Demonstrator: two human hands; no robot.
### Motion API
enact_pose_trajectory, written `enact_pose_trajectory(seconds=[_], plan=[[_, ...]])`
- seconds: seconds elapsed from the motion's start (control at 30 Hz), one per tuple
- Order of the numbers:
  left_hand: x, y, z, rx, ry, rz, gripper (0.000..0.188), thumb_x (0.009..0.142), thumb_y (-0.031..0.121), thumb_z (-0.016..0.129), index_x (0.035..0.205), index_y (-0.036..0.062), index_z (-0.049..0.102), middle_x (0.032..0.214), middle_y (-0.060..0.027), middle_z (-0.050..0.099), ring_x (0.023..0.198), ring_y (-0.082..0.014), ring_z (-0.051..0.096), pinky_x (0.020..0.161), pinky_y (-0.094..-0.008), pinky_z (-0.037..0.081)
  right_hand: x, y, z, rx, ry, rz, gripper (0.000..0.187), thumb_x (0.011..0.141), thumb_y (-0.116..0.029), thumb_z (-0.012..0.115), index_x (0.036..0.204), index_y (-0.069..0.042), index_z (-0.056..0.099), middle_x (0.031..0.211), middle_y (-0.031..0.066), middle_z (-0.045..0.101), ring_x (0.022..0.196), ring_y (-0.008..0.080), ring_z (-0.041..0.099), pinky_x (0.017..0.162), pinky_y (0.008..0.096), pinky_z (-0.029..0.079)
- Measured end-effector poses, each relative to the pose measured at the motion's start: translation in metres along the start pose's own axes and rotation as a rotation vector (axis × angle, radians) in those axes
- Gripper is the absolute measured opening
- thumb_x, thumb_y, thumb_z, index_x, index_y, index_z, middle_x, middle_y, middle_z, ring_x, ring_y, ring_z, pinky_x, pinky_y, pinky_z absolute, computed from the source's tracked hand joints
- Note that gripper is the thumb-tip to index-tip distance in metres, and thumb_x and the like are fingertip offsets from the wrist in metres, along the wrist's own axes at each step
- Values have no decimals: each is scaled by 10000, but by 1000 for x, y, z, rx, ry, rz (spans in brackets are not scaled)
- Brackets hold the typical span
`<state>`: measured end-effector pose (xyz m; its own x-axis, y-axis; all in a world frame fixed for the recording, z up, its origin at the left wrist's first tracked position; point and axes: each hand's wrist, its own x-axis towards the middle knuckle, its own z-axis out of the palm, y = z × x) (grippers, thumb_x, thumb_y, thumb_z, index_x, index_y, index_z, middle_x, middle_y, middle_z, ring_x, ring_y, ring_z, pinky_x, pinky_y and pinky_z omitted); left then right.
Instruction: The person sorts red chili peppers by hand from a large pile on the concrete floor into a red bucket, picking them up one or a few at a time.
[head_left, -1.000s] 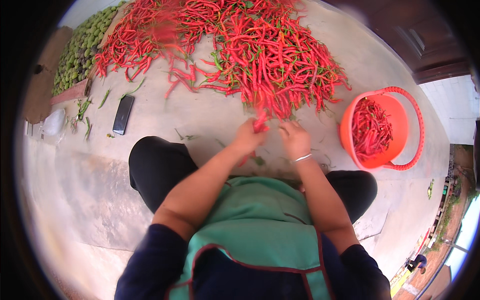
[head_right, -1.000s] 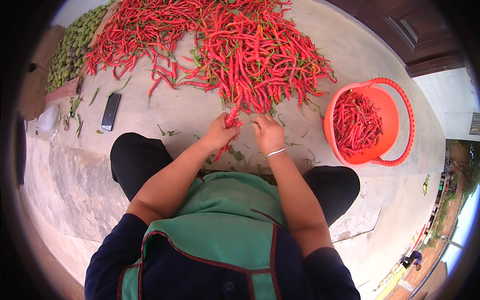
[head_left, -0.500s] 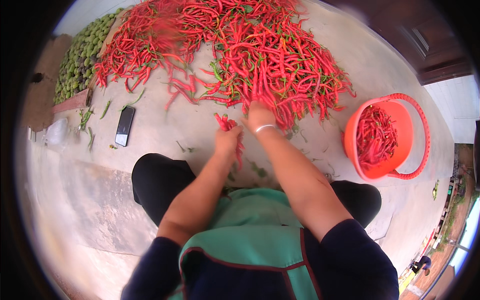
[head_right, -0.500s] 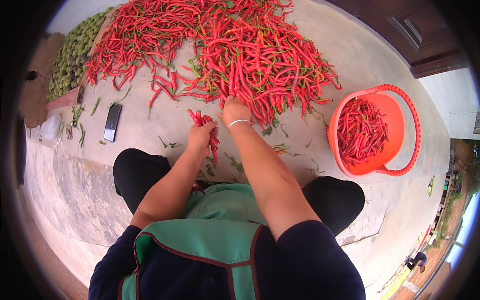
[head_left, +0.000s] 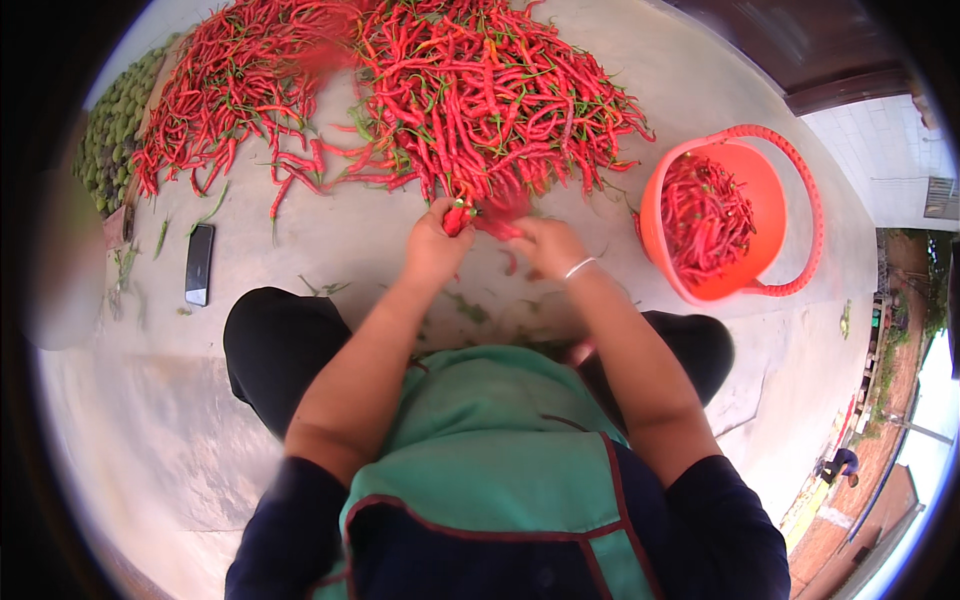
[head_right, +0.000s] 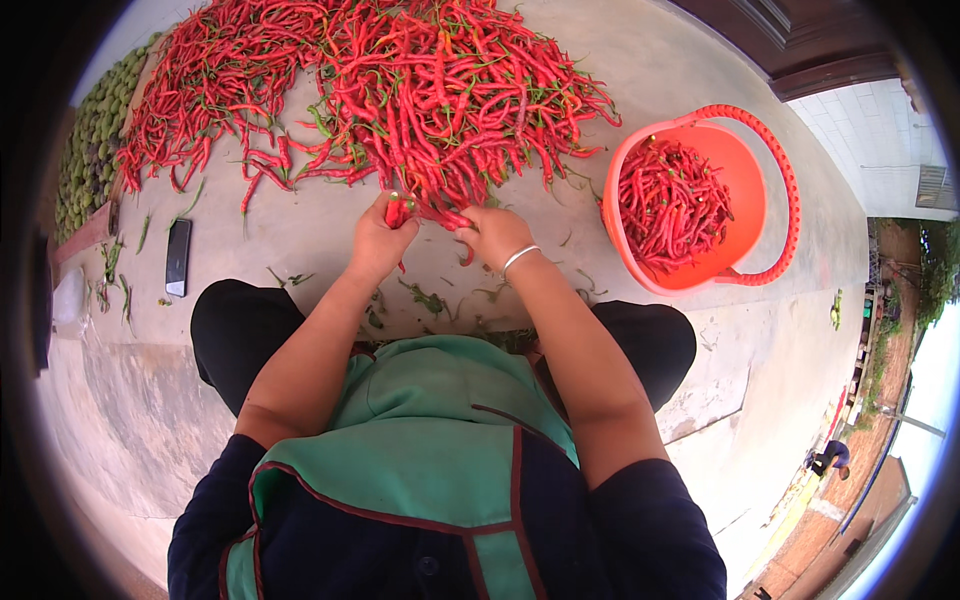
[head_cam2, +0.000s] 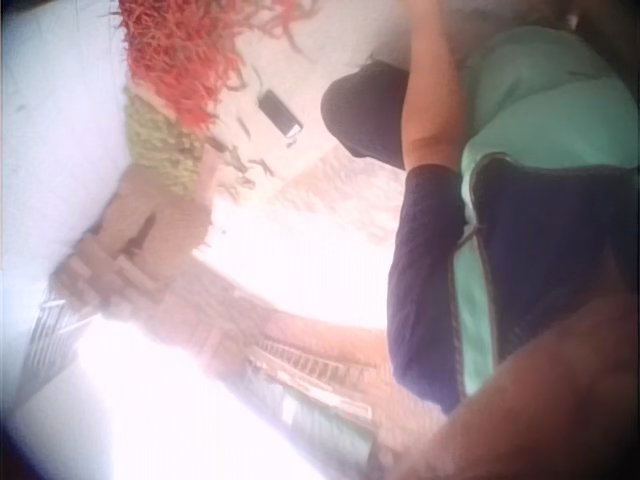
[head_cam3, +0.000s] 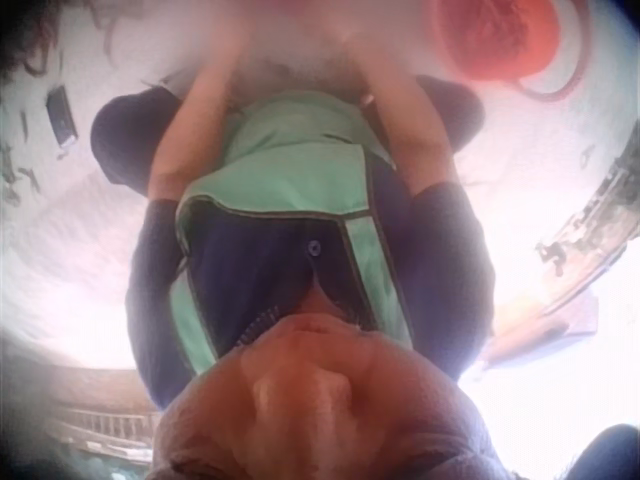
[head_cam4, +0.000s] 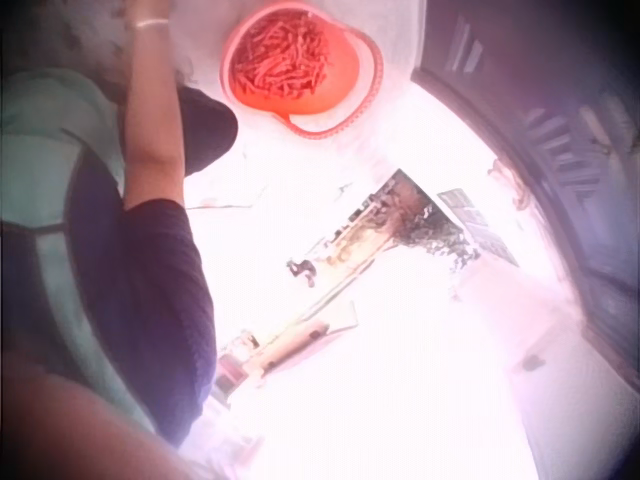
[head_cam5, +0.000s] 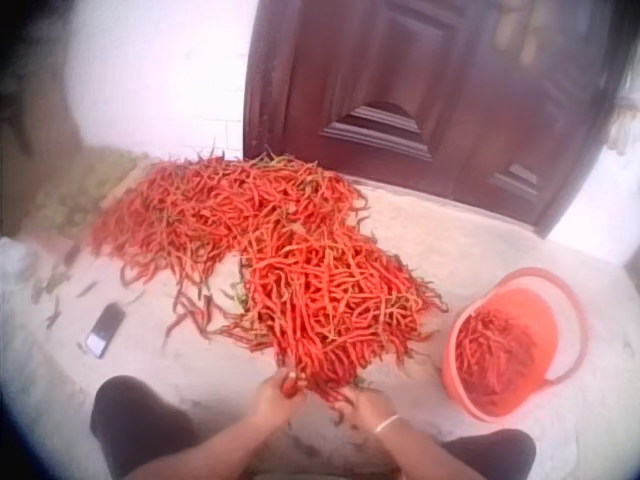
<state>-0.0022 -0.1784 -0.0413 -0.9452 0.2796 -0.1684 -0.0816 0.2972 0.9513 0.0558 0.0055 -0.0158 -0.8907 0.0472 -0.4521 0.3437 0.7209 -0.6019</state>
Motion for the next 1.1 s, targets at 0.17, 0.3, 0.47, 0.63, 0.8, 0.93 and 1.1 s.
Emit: enact_pose_trajectory(seconds=[0.17, 0.3, 0.47, 0.63, 0.8, 0.93, 1.1], plan=[[-10, 38, 2, 195, -184, 585, 243, 744, 23, 614, 972, 59, 536, 840, -39, 596, 772, -93, 555, 736, -239, 446, -32, -25, -34, 40, 52, -283, 185, 807, -203, 586, 949, -85, 602, 727, 99, 617, 681, 241, 610, 545, 344, 500], [-29, 52, -5, -163, -478, 109, 250, 765, 47, 630, 998, 51, 541, 906, -42, 612, 811, -108, 578, 747, -244, 462, -60, -44, -46, 490, 16, -142, 220, 807, -164, 605, 1007, -82, 565, 747, 31, 603, 638, 123, 578, 426, 267, 483], [-48, 75, -19, -499, -646, -219, 293, 779, 61, 646, 1051, 35, 541, 902, -42, 608, 789, -120, 584, 696, -257, 482, -74, -41, -45, 784, 9, -236, 262, 802, -150, 627, 1017, -35, 529, 757, 12, 570, 651, 70, 529, 555, 213, 445], [-59, 63, -9, -533, -647, -275, 339, 756, 63, 679, 1065, 36, 542, 868, -38, 604, 747, -129, 585, 660, -264, 488, -66, -30, -28, 913, 187, -286, 206, 808, -137, 622, 967, -27, 553, 729, -4, 574, 642, 60, 513, 593, 210, 415], [-60, 58, -11, -430, -567, -203, 319, 756, 38, 670, 1048, 34, 542, 844, -16, 588, 728, -99, 556, 653, -242, 469, -79, -50, -28, 1062, 74, -11, 179, 830, -213, 596, 908, -53, 611, 719, -18, 576, 630, 62, 503, 543, 214, 404], [-59, 50, -2, -317, -462, -12, 263, 772, 32, 651, 1012, 36, 543, 821, 0, 575, 697, -78, 531, 629, -231, 454, -73, -42, -20, 995, 83, 0, 193, 831, -235, 600, 850, -47, 636, 741, -9, 593, 644, 68, 511, 541, 214, 406], [-61, 48, 4, -343, -421, -73, 152, 789, 45, 635, 925, 37, 567, 765, 3, 572, 664, -76, 527, 588, -234, 440, -65, -42, -2, 820, 397, -103, 145, 791, -162, 639, 802, -18, 633, 680, 17, 569, 612, 116, 511, 570, 251, 423]])
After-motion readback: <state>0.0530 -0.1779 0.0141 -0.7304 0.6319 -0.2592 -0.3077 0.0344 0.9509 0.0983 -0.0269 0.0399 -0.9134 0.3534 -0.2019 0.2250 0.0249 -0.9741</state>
